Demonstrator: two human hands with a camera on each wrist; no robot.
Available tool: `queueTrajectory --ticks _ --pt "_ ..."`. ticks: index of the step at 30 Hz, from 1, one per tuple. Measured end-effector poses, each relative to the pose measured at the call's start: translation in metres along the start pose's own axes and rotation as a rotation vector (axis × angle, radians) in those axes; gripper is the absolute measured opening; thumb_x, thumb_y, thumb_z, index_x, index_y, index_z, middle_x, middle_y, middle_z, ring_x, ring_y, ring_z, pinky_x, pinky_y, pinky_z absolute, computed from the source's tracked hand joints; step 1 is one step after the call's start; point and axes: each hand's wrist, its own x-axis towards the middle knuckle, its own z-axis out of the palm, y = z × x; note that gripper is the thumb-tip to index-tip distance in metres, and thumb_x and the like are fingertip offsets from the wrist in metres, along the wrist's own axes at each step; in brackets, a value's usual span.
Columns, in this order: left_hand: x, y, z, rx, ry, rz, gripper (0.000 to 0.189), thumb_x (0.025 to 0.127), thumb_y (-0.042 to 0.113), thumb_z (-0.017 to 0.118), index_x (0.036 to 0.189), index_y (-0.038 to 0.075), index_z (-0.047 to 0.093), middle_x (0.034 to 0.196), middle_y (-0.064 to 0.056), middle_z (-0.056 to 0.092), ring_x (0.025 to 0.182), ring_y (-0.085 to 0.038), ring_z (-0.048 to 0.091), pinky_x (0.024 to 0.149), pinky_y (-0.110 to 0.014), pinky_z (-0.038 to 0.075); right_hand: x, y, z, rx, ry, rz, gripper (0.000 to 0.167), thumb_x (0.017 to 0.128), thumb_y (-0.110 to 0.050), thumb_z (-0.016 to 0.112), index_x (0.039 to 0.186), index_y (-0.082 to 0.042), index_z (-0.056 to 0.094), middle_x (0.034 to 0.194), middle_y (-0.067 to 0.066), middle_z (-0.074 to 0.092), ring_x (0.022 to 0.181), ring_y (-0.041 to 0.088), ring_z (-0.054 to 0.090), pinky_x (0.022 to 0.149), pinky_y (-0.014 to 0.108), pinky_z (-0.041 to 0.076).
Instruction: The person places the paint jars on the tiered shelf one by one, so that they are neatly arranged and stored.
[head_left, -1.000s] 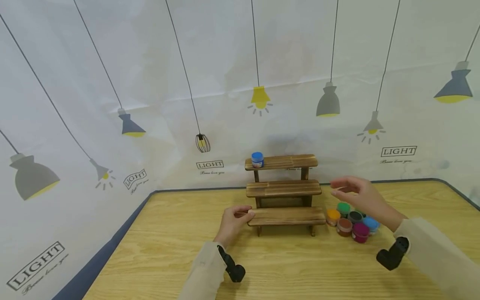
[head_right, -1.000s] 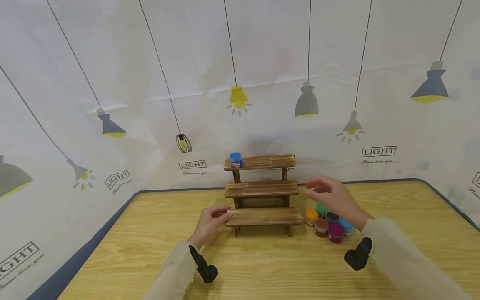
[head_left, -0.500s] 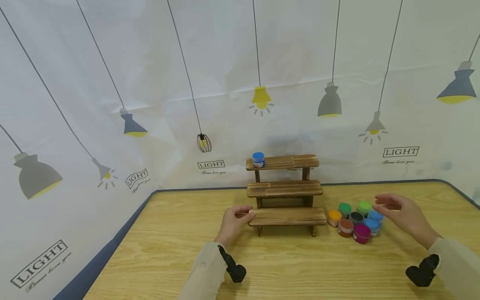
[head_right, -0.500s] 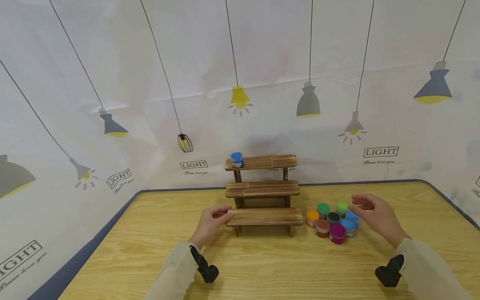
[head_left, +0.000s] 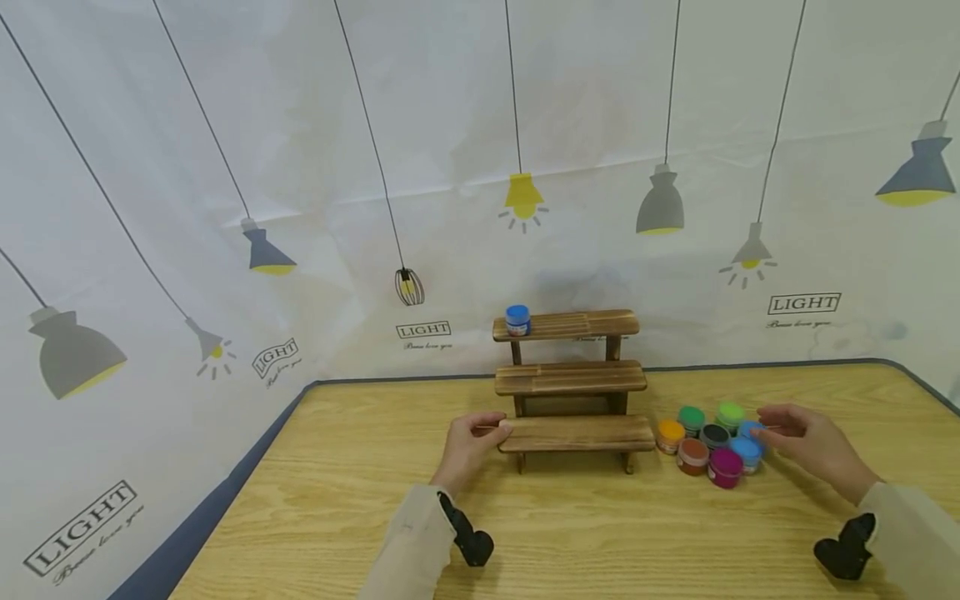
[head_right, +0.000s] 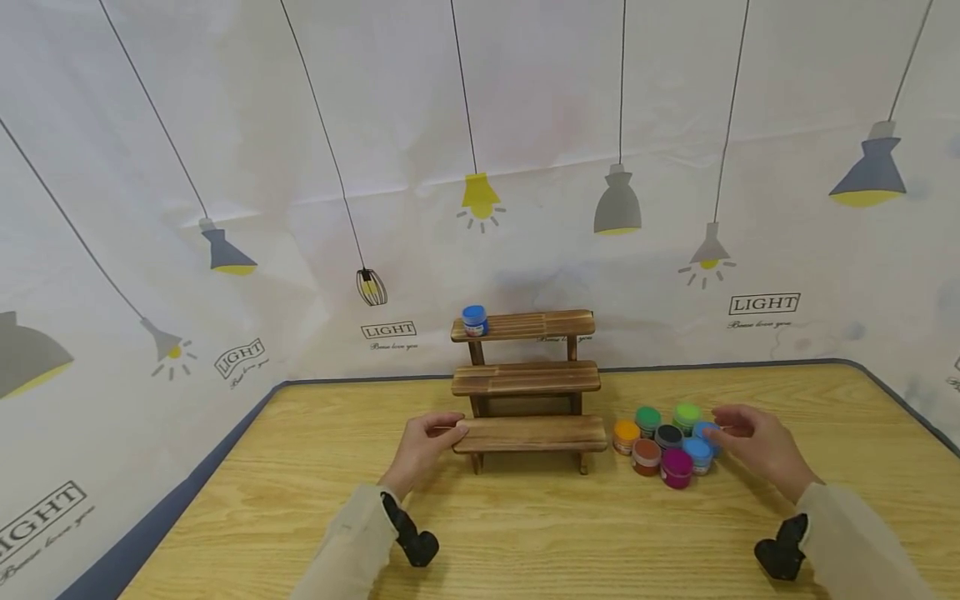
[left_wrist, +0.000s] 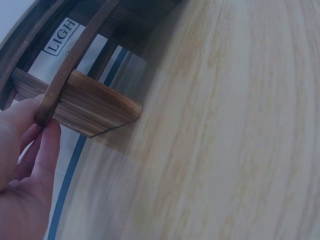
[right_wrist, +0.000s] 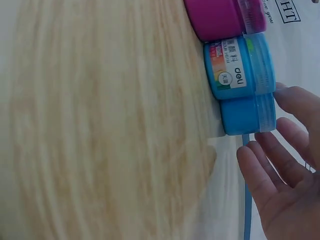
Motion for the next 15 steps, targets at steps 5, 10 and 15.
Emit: queueTrajectory --ticks 5,10,15 --pt "0.0003 -0.0001 0.0001 0.002 0.003 -0.002 0.028 0.083 0.019 0.064 0.106 0.003 0.065 0.101 -0.011 0.060 0.085 -0.020 0.059 0.070 -0.032 0.049 0.0008 0.0038 0.0030 -0.002 -0.010 -0.012 0.055 0.086 -0.032 0.058 0.118 0.013 0.046 0.111 0.031 0.050 0.074 -0.016 0.041 0.063 0.020 0.046" --pt "0.0014 -0.0024 0.0013 0.006 0.006 -0.008 0.028 0.082 0.019 0.064 0.104 0.003 0.065 0.101 -0.011 0.061 0.084 -0.019 0.059 0.070 -0.031 0.049 0.0039 0.0056 0.0053 -0.027 -0.018 -0.004 0.055 0.087 -0.034 0.056 0.117 0.012 0.048 0.112 0.031 0.050 0.087 0.015 0.056 0.064 0.021 0.046" --pt "0.0020 -0.0022 0.0011 0.016 0.018 -0.017 0.027 0.082 0.019 0.065 0.104 0.004 0.066 0.100 -0.010 0.061 0.084 -0.019 0.059 0.070 -0.030 0.049 0.0059 0.0024 0.0073 -0.003 -0.047 0.033 0.058 0.087 -0.037 0.054 0.119 0.012 0.047 0.112 0.032 0.049 0.096 0.039 0.050 0.063 0.024 0.047"
